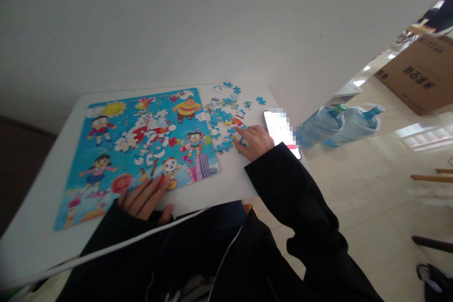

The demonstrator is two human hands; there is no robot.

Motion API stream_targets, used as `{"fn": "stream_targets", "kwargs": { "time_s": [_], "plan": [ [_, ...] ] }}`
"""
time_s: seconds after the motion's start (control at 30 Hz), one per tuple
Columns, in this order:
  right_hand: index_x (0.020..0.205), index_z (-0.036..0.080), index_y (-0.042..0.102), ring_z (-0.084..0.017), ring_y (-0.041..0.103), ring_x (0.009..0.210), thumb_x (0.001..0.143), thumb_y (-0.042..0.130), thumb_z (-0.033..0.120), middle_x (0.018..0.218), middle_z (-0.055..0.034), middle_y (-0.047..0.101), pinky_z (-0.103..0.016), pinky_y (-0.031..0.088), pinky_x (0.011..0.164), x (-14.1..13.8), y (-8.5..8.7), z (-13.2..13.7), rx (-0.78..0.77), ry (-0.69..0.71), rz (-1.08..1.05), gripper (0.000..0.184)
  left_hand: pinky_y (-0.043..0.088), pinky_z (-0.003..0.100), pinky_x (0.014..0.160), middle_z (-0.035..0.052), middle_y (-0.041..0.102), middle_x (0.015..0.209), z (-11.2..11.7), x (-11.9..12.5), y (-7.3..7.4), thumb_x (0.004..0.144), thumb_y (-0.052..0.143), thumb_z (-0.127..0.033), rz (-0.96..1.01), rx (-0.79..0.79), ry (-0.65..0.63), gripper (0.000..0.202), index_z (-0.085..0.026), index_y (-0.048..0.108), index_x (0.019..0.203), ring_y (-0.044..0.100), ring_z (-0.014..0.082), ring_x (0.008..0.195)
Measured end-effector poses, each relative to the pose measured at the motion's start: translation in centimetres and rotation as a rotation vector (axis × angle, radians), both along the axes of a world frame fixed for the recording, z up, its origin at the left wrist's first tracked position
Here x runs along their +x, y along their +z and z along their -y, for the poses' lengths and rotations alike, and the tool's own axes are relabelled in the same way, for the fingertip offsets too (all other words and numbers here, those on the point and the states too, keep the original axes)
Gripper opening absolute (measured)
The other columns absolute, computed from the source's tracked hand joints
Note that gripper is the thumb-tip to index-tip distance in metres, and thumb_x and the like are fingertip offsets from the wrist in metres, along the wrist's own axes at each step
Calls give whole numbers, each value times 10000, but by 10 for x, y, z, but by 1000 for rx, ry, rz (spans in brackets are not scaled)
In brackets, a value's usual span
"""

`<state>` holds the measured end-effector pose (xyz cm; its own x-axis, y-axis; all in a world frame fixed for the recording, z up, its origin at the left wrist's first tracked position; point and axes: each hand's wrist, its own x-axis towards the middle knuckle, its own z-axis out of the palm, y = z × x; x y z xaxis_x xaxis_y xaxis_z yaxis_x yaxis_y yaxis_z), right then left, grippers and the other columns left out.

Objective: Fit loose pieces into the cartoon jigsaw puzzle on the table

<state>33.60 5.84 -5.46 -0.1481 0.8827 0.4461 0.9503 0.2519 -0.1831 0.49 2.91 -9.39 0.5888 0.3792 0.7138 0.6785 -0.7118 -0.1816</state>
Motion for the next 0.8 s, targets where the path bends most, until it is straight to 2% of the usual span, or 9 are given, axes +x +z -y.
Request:
{"fn": "stream_targets", "kwargs": {
  "time_s": [0.2,0.27,0.37,0.47,0.57,0.7,0.8],
  "plan": [
    [1111,161,662,-216,608,882,853,526,366,859,-76,712,-333,503,762,-3,2,4,-35,-40,14,356,276,420,1040,133,662,1022,-2,-4,1,747,566,-354,-22,-20,-19,410,-118,618,1078,623,249,870],
    [1116,154,663,-219,614,882,856,515,376,891,-87,715,-336,501,763,-4,9,5,-91,-20,73,373,292,419,1029,131,664,1014,-2,-4,0,752,562,-361,-13,-12,-32,410,-115,619,1075,624,246,855],
    [1161,172,645,-229,621,896,857,500,375,939,-92,715,-348,497,758,0,33,-3,-197,-17,161,393,306,433,1014,120,667,1007,-1,-2,-3,777,545,-367,21,-18,-27,383,-125,624,1062,625,241,841],
    [1158,230,649,-232,626,919,864,479,368,982,-53,713,-363,490,782,10,60,-32,-309,-70,199,366,321,457,988,113,659,1043,5,2,-5,807,528,-352,85,-99,38,352,-144,617,1078,619,255,889],
    [1132,274,664,-211,640,893,844,501,345,970,-18,719,-353,497,787,19,72,-79,-453,-182,196,339,299,483,996,113,652,1061,13,8,-5,822,522,-341,148,-177,85,335,-157,608,1089,608,268,927],
    [1079,242,696,-203,644,904,809,565,328,1000,-41,715,-333,506,802,18,61,-137,-513,-314,158,313,239,472,1052,95,646,1087,22,9,-2,835,513,-359,164,-222,123,334,-176,606,1099,591,264,990],
    [1057,206,706,-225,637,951,755,642,356,1058,-68,699,-333,502,815,14,51,-158,-552,-349,156,344,198,465,1090,83,650,1078,31,2,1,846,504,-364,149,-203,135,309,-188,615,1075,594,242,988]
  ]
}}
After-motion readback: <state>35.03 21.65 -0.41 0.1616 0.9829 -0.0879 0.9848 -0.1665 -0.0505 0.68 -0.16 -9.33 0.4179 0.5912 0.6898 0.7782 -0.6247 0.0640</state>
